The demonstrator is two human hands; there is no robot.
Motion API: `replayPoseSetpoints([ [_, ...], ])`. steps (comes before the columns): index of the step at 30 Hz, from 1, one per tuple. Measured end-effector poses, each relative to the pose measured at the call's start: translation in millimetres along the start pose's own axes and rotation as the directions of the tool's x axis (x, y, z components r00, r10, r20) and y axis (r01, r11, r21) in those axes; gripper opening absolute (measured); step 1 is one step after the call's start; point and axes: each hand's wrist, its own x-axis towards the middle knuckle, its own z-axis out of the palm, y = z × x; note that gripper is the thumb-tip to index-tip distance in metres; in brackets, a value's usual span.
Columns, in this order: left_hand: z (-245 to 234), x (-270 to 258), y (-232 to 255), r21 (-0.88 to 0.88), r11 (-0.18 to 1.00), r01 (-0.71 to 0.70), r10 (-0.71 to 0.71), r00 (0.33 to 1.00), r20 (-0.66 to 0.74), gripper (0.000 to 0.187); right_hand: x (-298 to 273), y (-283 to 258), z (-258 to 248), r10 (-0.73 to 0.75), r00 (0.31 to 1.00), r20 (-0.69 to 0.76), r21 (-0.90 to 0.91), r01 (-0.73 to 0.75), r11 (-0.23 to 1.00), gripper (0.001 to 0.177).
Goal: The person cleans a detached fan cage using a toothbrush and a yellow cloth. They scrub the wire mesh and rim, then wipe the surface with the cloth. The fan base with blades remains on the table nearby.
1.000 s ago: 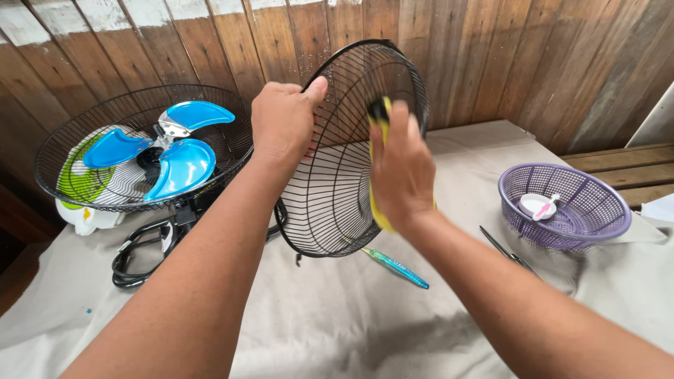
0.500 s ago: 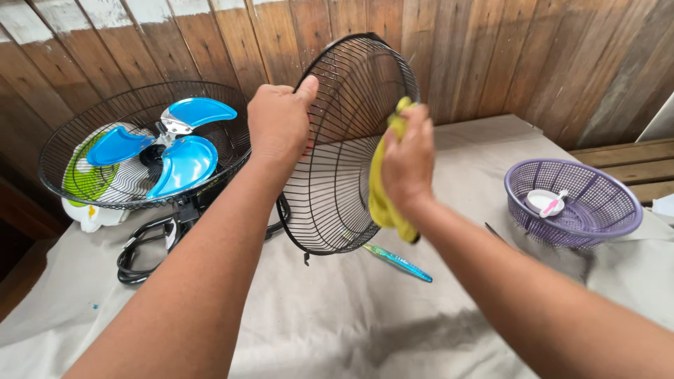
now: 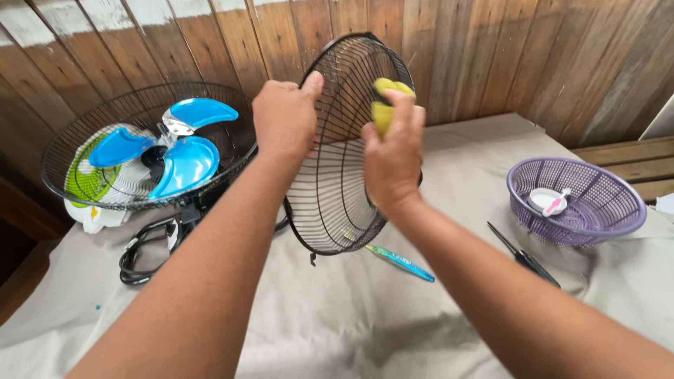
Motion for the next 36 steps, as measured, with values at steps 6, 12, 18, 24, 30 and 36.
replayPoseSetpoints([
  [6,-27,13,-13,-0.061,0.979,0.192,-0.186,0.979,0.088,0.045,-68,-14,-43,-0.079,0.919,0.387,0.002,0.084,0.996,0.046],
  [12,-18,16,-18,-0.011,0.987,0.159,-0.158,0.985,0.063,0.046,7,-35,-21,-0.251,0.961,0.116,0.111,0.238,0.965,0.044],
  [18,-19,12,-18,0.011,0.993,0.116,-0.116,0.993,0.032,0.045,-29,-70,-24,-0.419,0.865,0.276,0.210,0.371,0.904,0.061],
  [24,-37,9,-20,-0.116,0.955,0.272,-0.266,0.962,0.065,0.046,-81,-9,-74,0.044,0.663,0.748,-0.179,0.137,0.974,0.046],
  [30,-26,-3,-6,-0.263,0.931,0.254,-0.232,0.966,0.113,0.040,-113,34,-70,0.384,0.280,0.880,-0.437,0.160,0.885,0.050],
  [36,-38,-24,8,-0.273,0.961,0.031,0.034,0.973,0.230,0.025,-106,113,-81,0.548,0.423,0.722,-0.640,0.107,0.761,0.060],
])
